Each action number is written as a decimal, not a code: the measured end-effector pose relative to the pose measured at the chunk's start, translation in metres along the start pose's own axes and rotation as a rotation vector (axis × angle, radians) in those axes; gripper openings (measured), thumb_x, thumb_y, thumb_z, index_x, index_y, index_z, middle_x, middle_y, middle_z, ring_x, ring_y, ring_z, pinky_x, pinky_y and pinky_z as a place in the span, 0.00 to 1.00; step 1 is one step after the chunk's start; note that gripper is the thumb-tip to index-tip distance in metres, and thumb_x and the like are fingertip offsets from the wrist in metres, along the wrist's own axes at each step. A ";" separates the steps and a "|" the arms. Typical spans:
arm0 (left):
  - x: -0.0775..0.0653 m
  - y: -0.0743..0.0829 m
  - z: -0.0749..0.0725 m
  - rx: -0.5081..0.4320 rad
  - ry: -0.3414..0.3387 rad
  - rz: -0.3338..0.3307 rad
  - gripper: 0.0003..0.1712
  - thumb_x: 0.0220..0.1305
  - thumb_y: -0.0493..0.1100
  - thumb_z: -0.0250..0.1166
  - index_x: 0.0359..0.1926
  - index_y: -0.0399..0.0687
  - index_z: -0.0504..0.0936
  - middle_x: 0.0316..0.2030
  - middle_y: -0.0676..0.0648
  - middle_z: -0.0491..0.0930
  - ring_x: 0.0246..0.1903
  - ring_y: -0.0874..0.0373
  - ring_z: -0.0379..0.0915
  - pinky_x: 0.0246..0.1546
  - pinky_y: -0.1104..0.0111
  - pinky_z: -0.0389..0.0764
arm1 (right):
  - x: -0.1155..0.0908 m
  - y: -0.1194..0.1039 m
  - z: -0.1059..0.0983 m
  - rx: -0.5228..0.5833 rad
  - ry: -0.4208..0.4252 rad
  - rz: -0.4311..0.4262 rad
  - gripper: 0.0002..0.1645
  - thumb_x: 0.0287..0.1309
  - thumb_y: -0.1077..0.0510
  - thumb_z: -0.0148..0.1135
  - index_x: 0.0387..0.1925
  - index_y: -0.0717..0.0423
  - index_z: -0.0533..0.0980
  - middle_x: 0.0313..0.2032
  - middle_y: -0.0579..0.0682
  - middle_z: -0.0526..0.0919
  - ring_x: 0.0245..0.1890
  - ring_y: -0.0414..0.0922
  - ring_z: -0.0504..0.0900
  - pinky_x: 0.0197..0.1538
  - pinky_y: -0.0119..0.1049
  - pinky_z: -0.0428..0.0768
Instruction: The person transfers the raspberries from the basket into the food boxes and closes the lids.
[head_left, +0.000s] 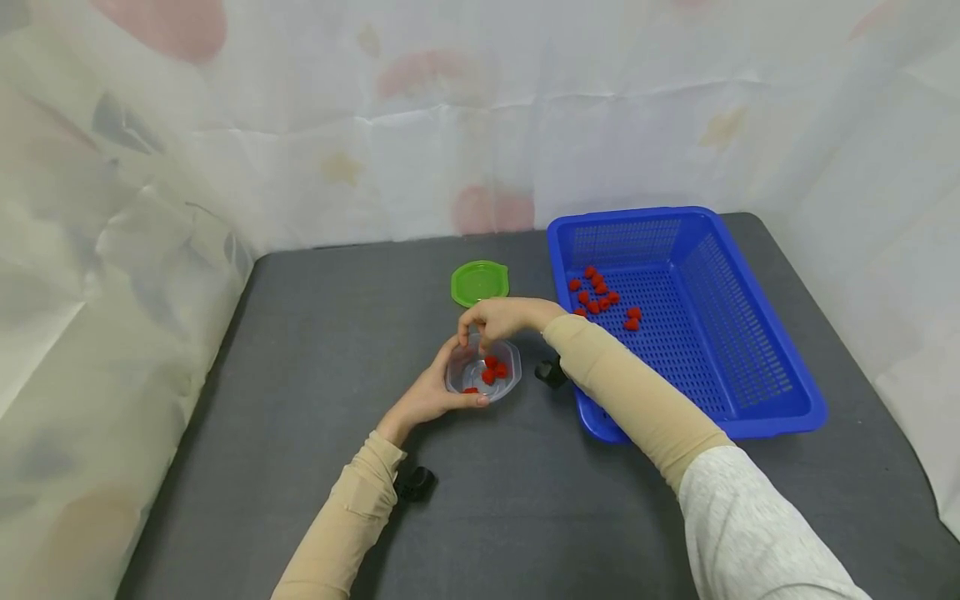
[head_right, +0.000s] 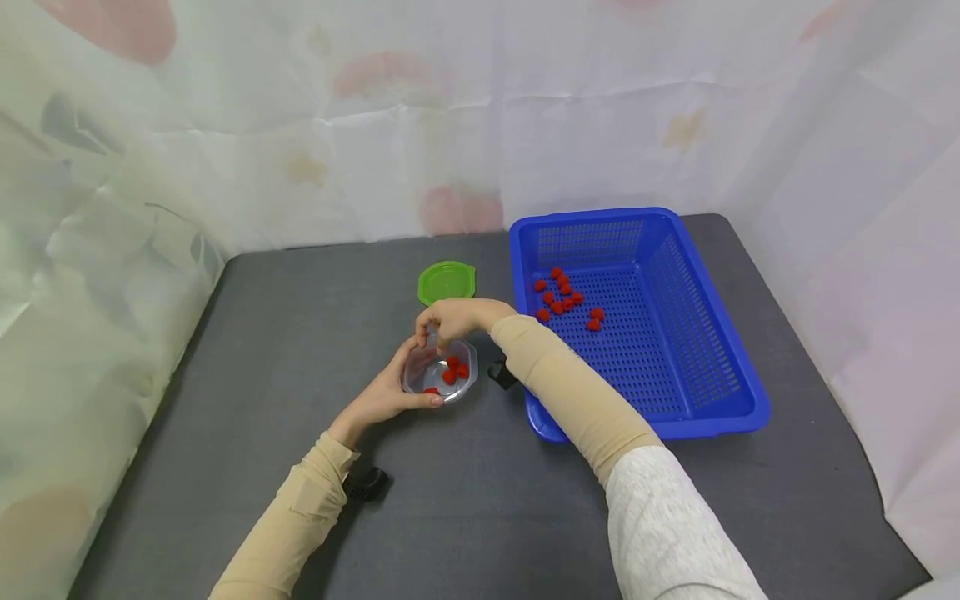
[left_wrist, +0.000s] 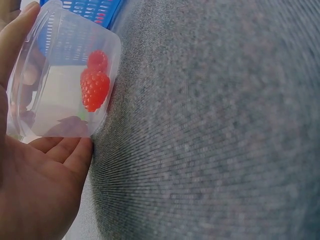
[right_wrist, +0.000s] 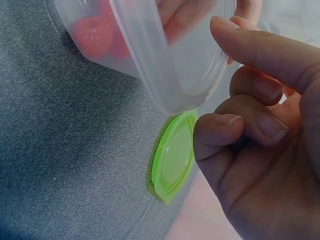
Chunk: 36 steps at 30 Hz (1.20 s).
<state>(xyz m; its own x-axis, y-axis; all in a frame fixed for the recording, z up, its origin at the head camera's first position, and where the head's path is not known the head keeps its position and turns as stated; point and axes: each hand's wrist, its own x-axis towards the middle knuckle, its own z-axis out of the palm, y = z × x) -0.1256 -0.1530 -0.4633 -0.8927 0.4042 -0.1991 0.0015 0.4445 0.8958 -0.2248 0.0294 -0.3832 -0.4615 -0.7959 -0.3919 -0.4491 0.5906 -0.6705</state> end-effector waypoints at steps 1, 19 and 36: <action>0.000 0.000 0.000 -0.002 0.002 -0.007 0.58 0.43 0.55 0.76 0.68 0.76 0.46 0.69 0.49 0.56 0.70 0.50 0.49 0.66 0.45 0.54 | 0.000 0.000 0.000 0.001 -0.001 0.004 0.19 0.50 0.68 0.60 0.45 0.51 0.77 0.29 0.48 0.71 0.25 0.41 0.65 0.30 0.31 0.66; 0.001 0.001 -0.001 -0.008 -0.015 0.014 0.59 0.45 0.54 0.75 0.69 0.76 0.44 0.68 0.48 0.59 0.69 0.52 0.53 0.66 0.47 0.56 | -0.013 -0.004 -0.012 0.031 -0.003 -0.019 0.19 0.52 0.63 0.64 0.48 0.51 0.77 0.18 0.44 0.65 0.20 0.39 0.62 0.28 0.30 0.66; -0.012 0.033 -0.005 -0.028 -0.051 0.018 0.58 0.48 0.41 0.73 0.72 0.54 0.44 0.68 0.37 0.59 0.69 0.45 0.54 0.67 0.48 0.54 | -0.086 0.019 -0.050 0.166 0.209 0.023 0.17 0.55 0.59 0.64 0.48 0.45 0.77 0.17 0.45 0.59 0.16 0.40 0.56 0.28 0.34 0.65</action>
<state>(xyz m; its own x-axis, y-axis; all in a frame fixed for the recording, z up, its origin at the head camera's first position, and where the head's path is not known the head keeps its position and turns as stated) -0.1167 -0.1470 -0.4296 -0.8685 0.4527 -0.2019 0.0045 0.4145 0.9100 -0.2317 0.1161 -0.3307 -0.6263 -0.7272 -0.2810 -0.3131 0.5647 -0.7636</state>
